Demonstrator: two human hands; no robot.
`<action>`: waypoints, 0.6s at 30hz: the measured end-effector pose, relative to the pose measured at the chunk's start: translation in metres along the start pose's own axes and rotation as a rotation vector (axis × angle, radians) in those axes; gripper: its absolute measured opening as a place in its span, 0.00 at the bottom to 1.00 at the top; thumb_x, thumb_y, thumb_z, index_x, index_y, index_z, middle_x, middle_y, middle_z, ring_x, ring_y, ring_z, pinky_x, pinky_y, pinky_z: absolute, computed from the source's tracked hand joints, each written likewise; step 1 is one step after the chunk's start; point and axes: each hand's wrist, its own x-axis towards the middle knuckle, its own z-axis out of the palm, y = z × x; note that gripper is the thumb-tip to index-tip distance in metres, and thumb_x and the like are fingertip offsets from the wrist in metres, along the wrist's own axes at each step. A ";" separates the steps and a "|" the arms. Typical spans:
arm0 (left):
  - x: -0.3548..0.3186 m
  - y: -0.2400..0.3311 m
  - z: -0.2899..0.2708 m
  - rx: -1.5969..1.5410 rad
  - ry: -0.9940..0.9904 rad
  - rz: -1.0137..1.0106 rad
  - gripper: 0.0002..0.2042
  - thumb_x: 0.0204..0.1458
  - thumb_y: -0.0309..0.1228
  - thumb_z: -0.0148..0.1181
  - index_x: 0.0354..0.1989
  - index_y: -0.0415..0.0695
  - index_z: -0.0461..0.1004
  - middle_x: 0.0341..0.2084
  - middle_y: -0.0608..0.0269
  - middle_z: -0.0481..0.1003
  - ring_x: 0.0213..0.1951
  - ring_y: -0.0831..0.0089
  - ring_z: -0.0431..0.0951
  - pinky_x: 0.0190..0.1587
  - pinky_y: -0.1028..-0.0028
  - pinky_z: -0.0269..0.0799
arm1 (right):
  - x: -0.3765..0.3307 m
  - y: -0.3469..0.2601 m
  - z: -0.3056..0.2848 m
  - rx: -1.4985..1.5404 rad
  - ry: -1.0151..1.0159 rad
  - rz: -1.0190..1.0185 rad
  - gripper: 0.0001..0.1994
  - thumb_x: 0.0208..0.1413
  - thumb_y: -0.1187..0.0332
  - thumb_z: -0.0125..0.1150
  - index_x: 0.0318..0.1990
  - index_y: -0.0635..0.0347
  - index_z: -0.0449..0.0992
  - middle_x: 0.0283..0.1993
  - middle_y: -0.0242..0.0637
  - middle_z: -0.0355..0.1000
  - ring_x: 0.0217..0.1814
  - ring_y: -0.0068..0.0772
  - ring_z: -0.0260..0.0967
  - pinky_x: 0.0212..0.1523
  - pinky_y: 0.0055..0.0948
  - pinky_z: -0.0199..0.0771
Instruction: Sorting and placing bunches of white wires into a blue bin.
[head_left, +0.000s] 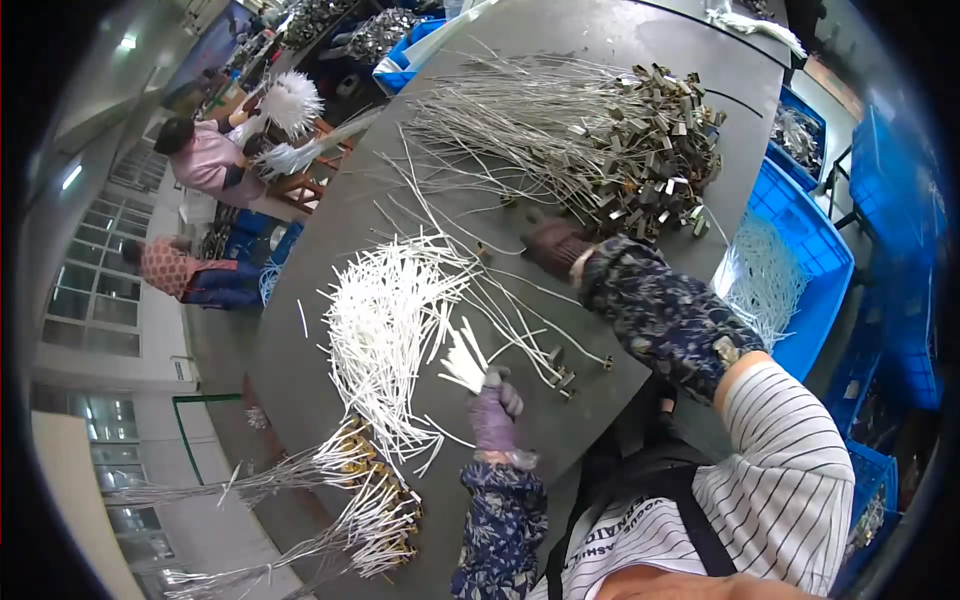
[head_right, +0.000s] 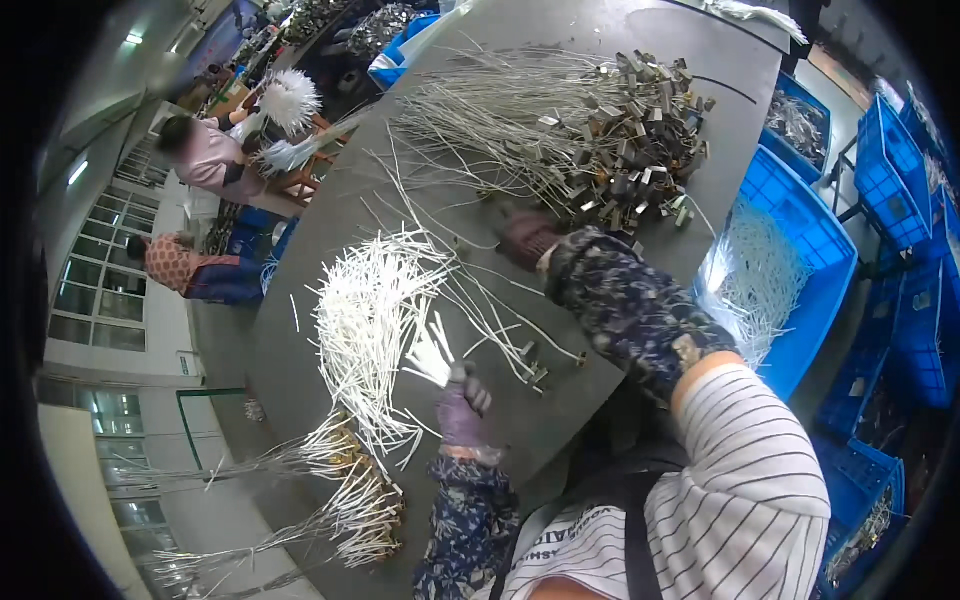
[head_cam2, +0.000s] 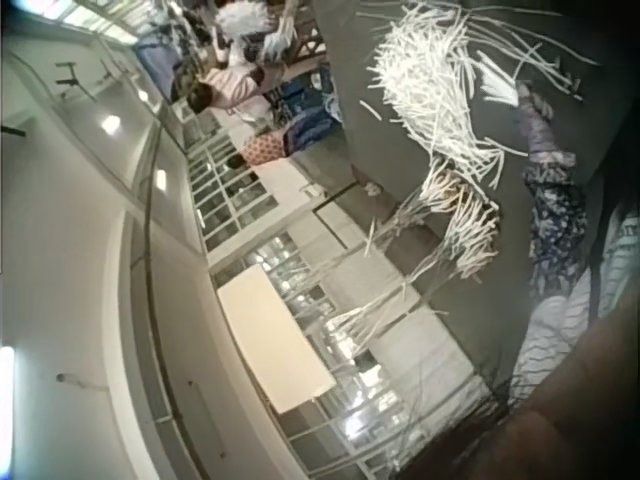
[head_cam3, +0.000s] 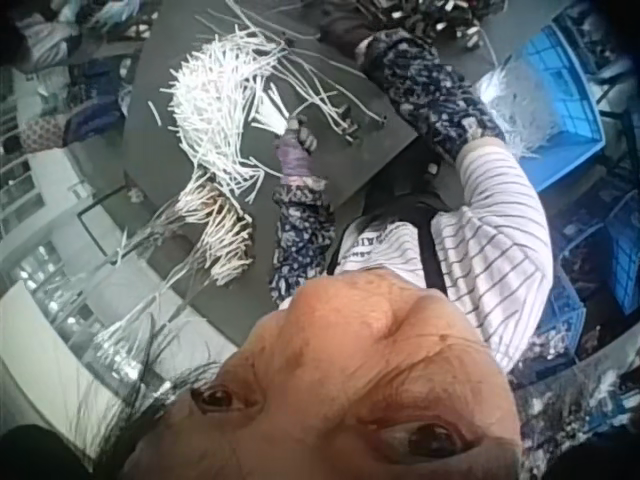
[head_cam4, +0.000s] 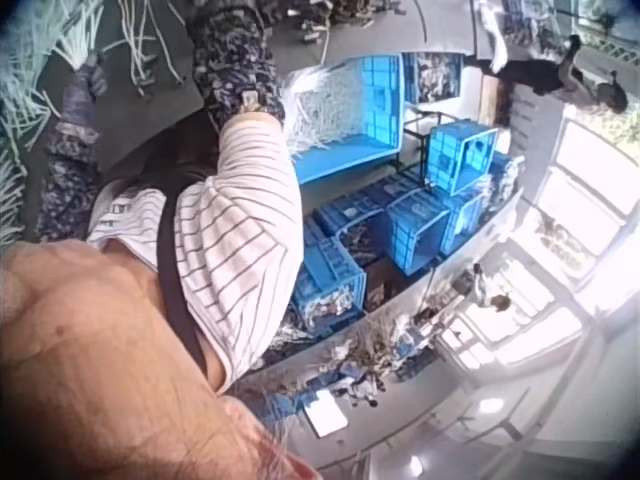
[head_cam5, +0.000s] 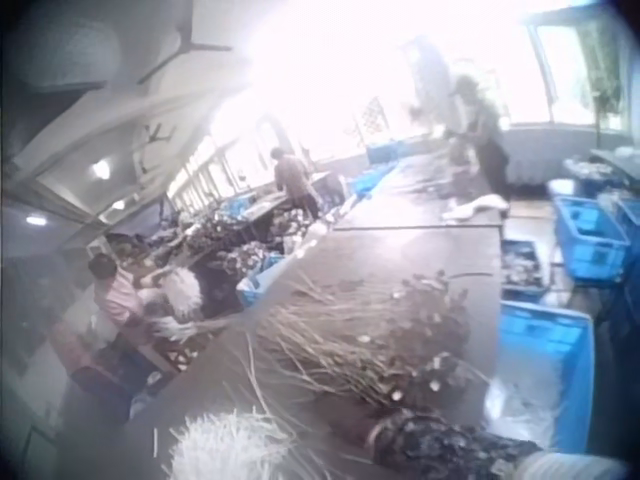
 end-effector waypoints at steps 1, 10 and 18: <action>-0.001 0.008 0.026 -0.073 0.132 0.030 0.13 0.55 0.40 0.57 0.35 0.42 0.70 0.15 0.68 0.66 0.16 0.77 0.66 0.20 0.78 0.62 | -0.017 0.009 -0.009 0.106 0.009 -0.056 0.15 0.53 0.57 0.59 0.38 0.60 0.76 0.46 0.48 0.69 0.45 0.48 0.72 0.41 0.42 0.75; 0.032 -0.017 0.157 -0.376 -0.035 -0.034 0.15 0.62 0.39 0.47 0.46 0.39 0.66 0.37 0.58 0.73 0.31 0.72 0.72 0.30 0.76 0.69 | -0.286 0.044 -0.042 1.154 -0.370 0.106 0.16 0.53 0.57 0.60 0.38 0.62 0.77 0.29 0.39 0.74 0.27 0.34 0.71 0.30 0.33 0.70; 0.010 0.036 0.194 0.125 0.509 -0.152 0.14 0.59 0.39 0.50 0.46 0.43 0.70 0.35 0.57 0.77 0.32 0.67 0.78 0.37 0.68 0.76 | -0.531 0.099 -0.004 1.013 -0.482 1.149 0.19 0.51 0.52 0.62 0.23 0.61 0.77 0.15 0.34 0.69 0.15 0.23 0.65 0.17 0.26 0.61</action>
